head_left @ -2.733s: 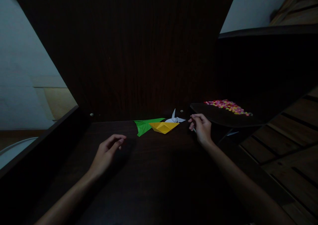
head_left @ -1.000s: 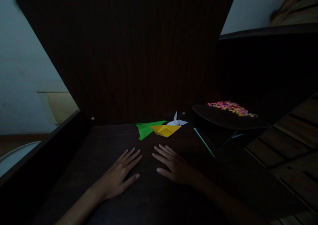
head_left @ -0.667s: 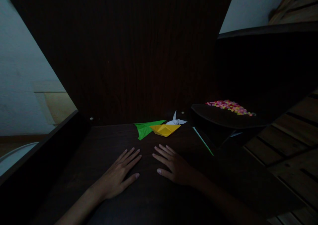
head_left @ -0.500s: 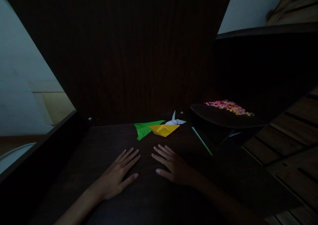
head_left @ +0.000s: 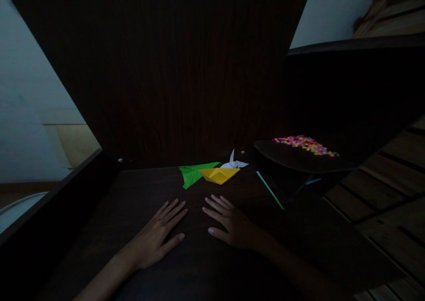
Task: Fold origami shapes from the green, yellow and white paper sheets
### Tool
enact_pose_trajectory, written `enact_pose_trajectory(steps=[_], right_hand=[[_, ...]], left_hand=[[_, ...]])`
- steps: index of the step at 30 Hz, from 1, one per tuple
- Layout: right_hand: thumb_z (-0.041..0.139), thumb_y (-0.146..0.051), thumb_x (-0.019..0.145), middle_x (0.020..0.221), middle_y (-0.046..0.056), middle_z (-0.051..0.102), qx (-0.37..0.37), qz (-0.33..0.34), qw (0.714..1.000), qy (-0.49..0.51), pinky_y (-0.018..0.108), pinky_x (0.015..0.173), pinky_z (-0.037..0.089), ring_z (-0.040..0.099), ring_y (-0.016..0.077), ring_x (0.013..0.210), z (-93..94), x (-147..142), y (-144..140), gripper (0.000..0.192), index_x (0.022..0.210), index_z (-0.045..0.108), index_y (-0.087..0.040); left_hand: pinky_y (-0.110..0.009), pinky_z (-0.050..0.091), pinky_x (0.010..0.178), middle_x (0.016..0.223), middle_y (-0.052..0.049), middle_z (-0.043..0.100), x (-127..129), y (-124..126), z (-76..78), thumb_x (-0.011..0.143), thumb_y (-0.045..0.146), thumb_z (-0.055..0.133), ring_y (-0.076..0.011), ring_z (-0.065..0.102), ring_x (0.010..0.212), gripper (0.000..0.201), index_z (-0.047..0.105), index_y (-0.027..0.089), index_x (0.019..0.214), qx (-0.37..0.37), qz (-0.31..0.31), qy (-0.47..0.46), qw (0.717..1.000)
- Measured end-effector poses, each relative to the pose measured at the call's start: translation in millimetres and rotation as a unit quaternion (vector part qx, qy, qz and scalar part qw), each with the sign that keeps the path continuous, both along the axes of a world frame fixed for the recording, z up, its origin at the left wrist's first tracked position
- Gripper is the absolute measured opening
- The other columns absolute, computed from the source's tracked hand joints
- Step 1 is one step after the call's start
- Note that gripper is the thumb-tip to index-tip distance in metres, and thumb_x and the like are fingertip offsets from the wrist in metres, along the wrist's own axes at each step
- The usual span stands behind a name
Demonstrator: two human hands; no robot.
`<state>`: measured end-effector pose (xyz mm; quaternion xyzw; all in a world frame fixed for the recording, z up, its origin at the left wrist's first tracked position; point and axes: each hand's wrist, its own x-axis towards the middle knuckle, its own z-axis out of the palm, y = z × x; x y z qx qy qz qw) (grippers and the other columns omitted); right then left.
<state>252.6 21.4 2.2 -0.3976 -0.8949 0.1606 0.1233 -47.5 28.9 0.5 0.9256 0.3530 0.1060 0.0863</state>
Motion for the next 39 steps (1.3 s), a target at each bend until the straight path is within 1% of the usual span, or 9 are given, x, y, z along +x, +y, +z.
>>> enact_pose_trajectory(steps=[5, 9, 16, 24, 32, 39], right_hand=[[0.052, -0.046, 0.096, 0.159, 0.01, 0.028, -0.006, 0.004, 1.0, 0.004, 0.055, 0.119, 0.019, 0.021, 0.03, 0.148, 2.2, -0.4, 0.3, 0.059, 0.149, 0.039, -0.023], [0.051, -0.045, 0.097, 0.159, 0.011, 0.027, -0.017, -0.001, 1.0, -0.017, 0.055, 0.119, 0.019, 0.02, 0.03, 0.149, 3.9, -0.9, -0.2, 0.059, 0.149, 0.04, -0.021], [0.052, -0.046, 0.097, 0.159, 0.01, 0.027, -0.01, 0.0, 1.0, -0.003, 0.055, 0.119, 0.018, 0.02, 0.0296, 0.149, 0.9, 0.4, 0.4, 0.059, 0.149, 0.039, -0.023], [0.052, -0.045, 0.097, 0.159, 0.01, 0.027, -0.007, 0.003, 1.0, 0.0, 0.055, 0.119, 0.019, 0.02, 0.0299, 0.149, 0.3, -0.1, 0.8, 0.059, 0.15, 0.039, -0.023], [0.052, -0.045, 0.096, 0.159, 0.012, 0.027, -0.012, 0.002, 1.0, 0.004, 0.056, 0.119, 0.02, 0.021, 0.0308, 0.148, 3.5, -0.5, 0.0, 0.059, 0.149, 0.04, -0.022], [0.052, -0.046, 0.096, 0.159, 0.01, 0.027, -0.024, -0.002, 1.0, -0.005, 0.055, 0.119, 0.019, 0.02, 0.03, 0.148, 5.9, -0.6, 0.0, 0.059, 0.15, 0.039, -0.023]], left_hand=[[-0.06, 0.031, 0.114, 0.159, -0.006, 0.028, 0.0, -0.5, 0.0, 0.098, 0.046, 0.048, -0.0332, 0.027, 0.145, 0.061, 0.027, 0.031, 0.153, -0.003, 0.004, 0.004, 1.0], [-0.06, 0.03, 0.114, 0.159, -0.006, 0.028, -0.4, 0.4, -1.3, 0.098, 0.047, 0.047, -0.033, 0.026, 0.146, 0.061, 0.026, 0.03, 0.154, -0.009, 0.007, 0.012, 1.0], [-0.061, 0.03, 0.114, 0.16, -0.006, 0.026, 1.3, 0.1, 1.1, 0.099, 0.048, 0.045, -0.0329, 0.024, 0.146, 0.061, 0.026, 0.028, 0.154, -0.012, 0.008, 0.027, 1.0], [-0.059, 0.031, 0.114, 0.159, -0.006, 0.029, -0.2, 1.4, -0.8, 0.099, 0.045, 0.048, -0.0329, 0.027, 0.145, 0.062, 0.025, 0.03, 0.154, -0.001, -0.002, 0.003, 1.0], [-0.059, 0.031, 0.114, 0.158, -0.006, 0.03, 0.0, 0.4, -1.8, 0.098, 0.045, 0.049, -0.0331, 0.029, 0.144, 0.062, 0.025, 0.031, 0.154, 0.005, 0.0, -0.002, 1.0], [-0.06, 0.031, 0.114, 0.159, -0.006, 0.028, 0.3, 1.3, -0.9, 0.098, 0.046, 0.048, -0.0333, 0.027, 0.145, 0.062, 0.025, 0.031, 0.154, -0.005, 0.004, 0.009, 1.0]])
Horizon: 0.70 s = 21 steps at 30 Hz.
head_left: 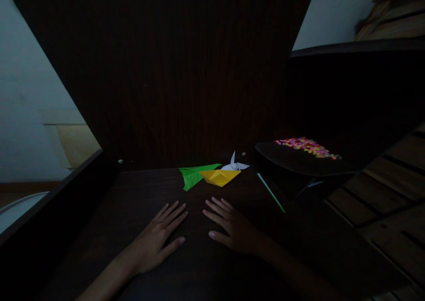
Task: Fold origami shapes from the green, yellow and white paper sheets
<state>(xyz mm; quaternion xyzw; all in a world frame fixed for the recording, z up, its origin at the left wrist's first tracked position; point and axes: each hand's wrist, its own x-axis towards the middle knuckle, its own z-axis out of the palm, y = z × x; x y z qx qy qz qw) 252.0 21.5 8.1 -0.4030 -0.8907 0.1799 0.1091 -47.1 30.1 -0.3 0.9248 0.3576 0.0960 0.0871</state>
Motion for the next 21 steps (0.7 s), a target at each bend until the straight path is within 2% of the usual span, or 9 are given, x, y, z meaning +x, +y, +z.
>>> enact_pose_trajectory(steps=[8, 21], right_hand=[[0.053, -0.047, 0.096, 0.159, 0.009, 0.028, 0.015, -0.001, 1.0, 0.007, 0.054, 0.119, 0.02, 0.021, 0.0295, 0.148, -6.4, 0.8, 1.1, 0.06, 0.149, 0.039, -0.025], [0.051, -0.048, 0.097, 0.16, 0.008, 0.027, 0.009, 0.005, 1.0, -0.002, 0.054, 0.119, 0.019, 0.02, 0.0293, 0.149, -4.0, 1.7, 1.7, 0.059, 0.15, 0.039, -0.024]], left_hand=[[-0.059, 0.03, 0.114, 0.158, -0.006, 0.03, -0.7, -0.2, -1.2, 0.098, 0.045, 0.049, -0.0331, 0.029, 0.145, 0.062, 0.026, 0.031, 0.154, 0.002, -0.002, -0.016, 1.0], [-0.06, 0.029, 0.114, 0.16, -0.006, 0.027, -0.3, 0.3, -1.3, 0.098, 0.047, 0.048, -0.0332, 0.025, 0.146, 0.062, 0.025, 0.031, 0.154, -0.013, 0.003, 0.001, 1.0]])
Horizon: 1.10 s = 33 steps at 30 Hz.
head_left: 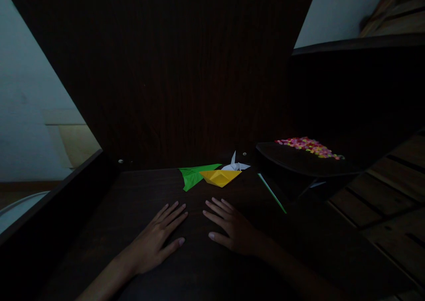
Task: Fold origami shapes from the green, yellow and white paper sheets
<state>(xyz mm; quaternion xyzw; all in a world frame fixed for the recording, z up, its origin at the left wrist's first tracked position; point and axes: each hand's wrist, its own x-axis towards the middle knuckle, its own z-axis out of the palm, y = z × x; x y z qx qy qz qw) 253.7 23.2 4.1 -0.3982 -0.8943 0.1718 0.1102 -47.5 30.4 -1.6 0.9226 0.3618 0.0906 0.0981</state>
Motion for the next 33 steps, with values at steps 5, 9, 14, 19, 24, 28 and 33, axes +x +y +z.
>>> enact_pose_trajectory(steps=[5, 9, 14, 19, 24, 28, 33], right_hand=[[0.05, -0.048, 0.097, 0.16, 0.009, 0.026, 0.001, 0.0, 1.0, -0.007, 0.053, 0.12, 0.019, 0.019, 0.029, 0.149, -0.2, -0.2, -0.8, 0.059, 0.149, 0.039, -0.022], [0.051, -0.048, 0.097, 0.16, 0.009, 0.026, -0.002, -0.001, 1.0, -0.004, 0.054, 0.119, 0.019, 0.019, 0.0293, 0.149, -0.8, -0.7, -0.3, 0.059, 0.149, 0.039, -0.023], [0.052, -0.047, 0.096, 0.159, 0.009, 0.028, 0.0, -0.002, 1.0, 0.002, 0.055, 0.119, 0.019, 0.02, 0.0297, 0.149, -2.1, -0.9, 0.6, 0.059, 0.149, 0.04, -0.024], [0.052, -0.047, 0.097, 0.159, 0.01, 0.027, 0.008, 0.002, 1.0, 0.004, 0.055, 0.119, 0.02, 0.021, 0.0301, 0.148, -4.2, -0.1, 0.7, 0.059, 0.149, 0.04, -0.023], [0.05, -0.047, 0.097, 0.16, 0.008, 0.026, 0.009, -0.001, 1.0, -0.002, 0.055, 0.119, 0.02, 0.02, 0.0292, 0.149, -4.5, 0.8, 0.5, 0.059, 0.15, 0.037, -0.024], [0.049, -0.048, 0.098, 0.16, 0.008, 0.025, 0.007, 0.001, 1.0, -0.011, 0.054, 0.119, 0.02, 0.019, 0.0289, 0.149, -3.3, 0.8, 0.3, 0.059, 0.151, 0.037, -0.024], [0.05, -0.046, 0.097, 0.159, 0.009, 0.027, 0.012, 0.002, 1.0, 0.002, 0.054, 0.119, 0.021, 0.021, 0.0294, 0.148, -3.8, 0.3, 0.0, 0.059, 0.15, 0.039, -0.023]], left_hand=[[-0.06, 0.03, 0.114, 0.16, -0.005, 0.027, 0.3, 0.7, 0.3, 0.099, 0.047, 0.047, -0.0331, 0.025, 0.146, 0.061, 0.026, 0.03, 0.154, 0.0, 0.003, 0.005, 1.0], [-0.061, 0.03, 0.114, 0.16, -0.006, 0.027, 0.6, 1.2, 0.3, 0.099, 0.047, 0.046, -0.0331, 0.025, 0.146, 0.061, 0.025, 0.029, 0.154, -0.001, 0.001, 0.011, 1.0], [-0.06, 0.03, 0.114, 0.159, -0.007, 0.028, 1.1, 0.5, 1.8, 0.099, 0.046, 0.045, -0.0328, 0.027, 0.146, 0.061, 0.026, 0.028, 0.154, 0.002, -0.002, 0.013, 1.0], [-0.06, 0.031, 0.114, 0.159, -0.007, 0.029, 1.6, -0.3, 4.6, 0.099, 0.046, 0.045, -0.0328, 0.027, 0.146, 0.06, 0.027, 0.027, 0.154, 0.001, -0.001, 0.014, 1.0], [-0.059, 0.033, 0.113, 0.159, -0.007, 0.03, 1.2, -1.6, 4.1, 0.099, 0.046, 0.047, -0.0329, 0.028, 0.145, 0.061, 0.027, 0.027, 0.153, 0.011, -0.002, 0.001, 1.0], [-0.059, 0.034, 0.113, 0.158, -0.007, 0.031, 1.3, -1.7, 3.1, 0.099, 0.046, 0.048, -0.0328, 0.029, 0.145, 0.061, 0.028, 0.028, 0.153, 0.015, -0.001, 0.0, 1.0], [-0.06, 0.033, 0.113, 0.159, -0.008, 0.03, 0.5, -0.5, 2.1, 0.099, 0.046, 0.047, -0.033, 0.028, 0.145, 0.061, 0.028, 0.027, 0.153, 0.01, -0.003, 0.005, 1.0]])
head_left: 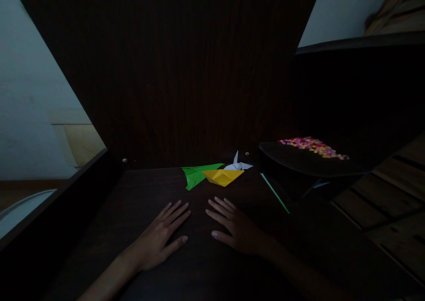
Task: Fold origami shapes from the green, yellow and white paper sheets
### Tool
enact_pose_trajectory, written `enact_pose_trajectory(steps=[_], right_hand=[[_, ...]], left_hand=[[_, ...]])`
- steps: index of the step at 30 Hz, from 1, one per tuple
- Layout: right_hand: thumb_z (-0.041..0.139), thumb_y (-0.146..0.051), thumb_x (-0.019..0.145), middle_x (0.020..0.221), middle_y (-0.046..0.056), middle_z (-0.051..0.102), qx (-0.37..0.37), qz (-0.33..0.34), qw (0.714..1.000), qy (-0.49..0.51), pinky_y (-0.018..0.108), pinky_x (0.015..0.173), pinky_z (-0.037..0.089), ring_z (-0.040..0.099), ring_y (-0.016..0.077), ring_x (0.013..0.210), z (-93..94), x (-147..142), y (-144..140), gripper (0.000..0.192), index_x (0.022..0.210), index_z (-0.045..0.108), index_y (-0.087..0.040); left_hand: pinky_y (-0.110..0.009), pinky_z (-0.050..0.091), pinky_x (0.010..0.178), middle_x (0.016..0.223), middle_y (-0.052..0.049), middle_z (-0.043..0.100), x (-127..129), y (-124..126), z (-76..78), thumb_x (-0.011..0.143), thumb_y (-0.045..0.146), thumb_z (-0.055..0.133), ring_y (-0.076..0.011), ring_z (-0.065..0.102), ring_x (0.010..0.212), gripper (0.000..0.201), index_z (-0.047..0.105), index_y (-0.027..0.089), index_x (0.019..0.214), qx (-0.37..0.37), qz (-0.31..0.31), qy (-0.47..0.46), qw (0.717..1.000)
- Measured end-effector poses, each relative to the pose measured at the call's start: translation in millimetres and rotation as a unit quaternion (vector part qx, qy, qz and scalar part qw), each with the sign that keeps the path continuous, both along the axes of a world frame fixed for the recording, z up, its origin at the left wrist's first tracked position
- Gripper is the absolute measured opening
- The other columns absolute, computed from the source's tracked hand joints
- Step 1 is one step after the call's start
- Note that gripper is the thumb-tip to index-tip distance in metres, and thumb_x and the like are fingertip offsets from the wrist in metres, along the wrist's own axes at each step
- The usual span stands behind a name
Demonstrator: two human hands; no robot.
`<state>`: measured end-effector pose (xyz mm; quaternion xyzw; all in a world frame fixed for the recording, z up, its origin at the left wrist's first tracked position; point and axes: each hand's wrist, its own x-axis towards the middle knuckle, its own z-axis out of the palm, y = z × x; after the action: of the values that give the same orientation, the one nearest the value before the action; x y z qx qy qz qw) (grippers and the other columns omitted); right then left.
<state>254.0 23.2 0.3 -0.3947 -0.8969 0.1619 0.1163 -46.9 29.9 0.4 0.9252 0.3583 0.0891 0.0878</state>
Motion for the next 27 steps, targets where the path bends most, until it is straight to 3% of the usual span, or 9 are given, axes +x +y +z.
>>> enact_pose_trajectory(steps=[27], right_hand=[[0.051, -0.048, 0.097, 0.159, 0.009, 0.028, 0.008, 0.004, 1.0, 0.004, 0.055, 0.119, 0.021, 0.022, 0.0298, 0.148, -0.5, -0.1, -0.2, 0.06, 0.15, 0.038, -0.023]], left_hand=[[-0.058, 0.029, 0.115, 0.159, -0.008, 0.031, -0.4, -0.1, -0.4, 0.099, 0.045, 0.047, -0.0316, 0.027, 0.146, 0.061, 0.026, 0.028, 0.154, -0.003, -0.004, -0.013, 1.0]])
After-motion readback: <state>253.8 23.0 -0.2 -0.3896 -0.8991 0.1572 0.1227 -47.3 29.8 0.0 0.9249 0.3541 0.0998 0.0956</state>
